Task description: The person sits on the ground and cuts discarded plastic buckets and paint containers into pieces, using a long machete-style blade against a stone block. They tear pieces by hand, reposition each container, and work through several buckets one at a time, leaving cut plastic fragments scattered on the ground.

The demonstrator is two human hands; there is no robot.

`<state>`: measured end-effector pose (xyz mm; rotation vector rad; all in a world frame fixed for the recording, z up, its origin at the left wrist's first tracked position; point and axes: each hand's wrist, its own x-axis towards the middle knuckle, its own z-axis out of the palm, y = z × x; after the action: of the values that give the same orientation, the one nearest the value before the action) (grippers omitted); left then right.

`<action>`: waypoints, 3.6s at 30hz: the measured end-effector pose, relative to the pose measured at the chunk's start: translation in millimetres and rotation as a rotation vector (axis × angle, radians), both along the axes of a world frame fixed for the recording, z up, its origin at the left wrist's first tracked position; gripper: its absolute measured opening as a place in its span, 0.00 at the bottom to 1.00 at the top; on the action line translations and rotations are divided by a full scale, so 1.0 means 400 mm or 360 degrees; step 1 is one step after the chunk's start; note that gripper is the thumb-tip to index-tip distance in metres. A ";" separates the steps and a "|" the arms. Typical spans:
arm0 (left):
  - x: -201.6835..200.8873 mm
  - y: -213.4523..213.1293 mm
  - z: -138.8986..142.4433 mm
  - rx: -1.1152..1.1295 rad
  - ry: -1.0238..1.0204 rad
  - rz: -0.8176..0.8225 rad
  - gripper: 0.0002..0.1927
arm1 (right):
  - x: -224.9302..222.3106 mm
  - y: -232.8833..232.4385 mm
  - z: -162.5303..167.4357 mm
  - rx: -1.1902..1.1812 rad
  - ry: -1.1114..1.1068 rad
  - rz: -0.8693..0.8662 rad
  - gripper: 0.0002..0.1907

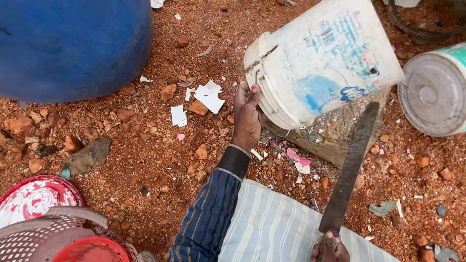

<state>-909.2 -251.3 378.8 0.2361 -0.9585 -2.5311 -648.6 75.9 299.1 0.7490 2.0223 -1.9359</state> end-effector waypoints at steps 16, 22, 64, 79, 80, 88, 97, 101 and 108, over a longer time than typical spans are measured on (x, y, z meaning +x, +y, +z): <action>0.452 0.349 0.358 0.0376 0.0120 0.0078 0.28 | -0.227 -0.183 0.100 -0.1636 -0.0408 -0.0365 0.20; 0.511 0.359 0.305 0.0174 0.0250 0.0352 0.20 | -0.128 -0.122 0.088 -0.1015 -0.0403 -0.0466 0.07; 0.819 0.266 0.478 -0.2019 0.0363 0.0423 0.20 | 0.018 0.253 0.494 -0.0547 0.0515 -0.0242 0.12; 0.688 0.243 0.523 -0.2828 0.0938 -0.0140 0.12 | -0.124 0.123 0.947 0.0468 0.2241 0.0871 0.06; 0.668 0.244 0.523 -0.2795 0.0975 -0.0007 0.12 | -0.093 0.111 0.970 0.0718 0.2331 0.0943 0.06; 0.590 0.214 0.490 -0.3147 0.0520 0.0445 0.11 | 0.108 0.129 0.928 0.1294 0.2013 0.0561 0.08; 0.807 0.287 0.426 -0.2913 0.0204 -0.0400 0.10 | 0.200 0.161 0.830 0.1412 0.1650 0.0689 0.22; 0.891 0.329 0.501 -0.2616 0.0302 0.0539 0.09 | 0.276 0.131 0.836 0.1684 0.1646 0.0690 0.21; 0.875 0.421 0.525 -0.2303 0.0865 -0.0132 0.10 | 0.281 0.141 0.814 0.1388 0.1015 0.1065 0.16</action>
<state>-559.4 -83.0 588.7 -0.8505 -2.1521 -1.2335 -536.1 132.2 624.8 -0.4980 2.9766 -0.9141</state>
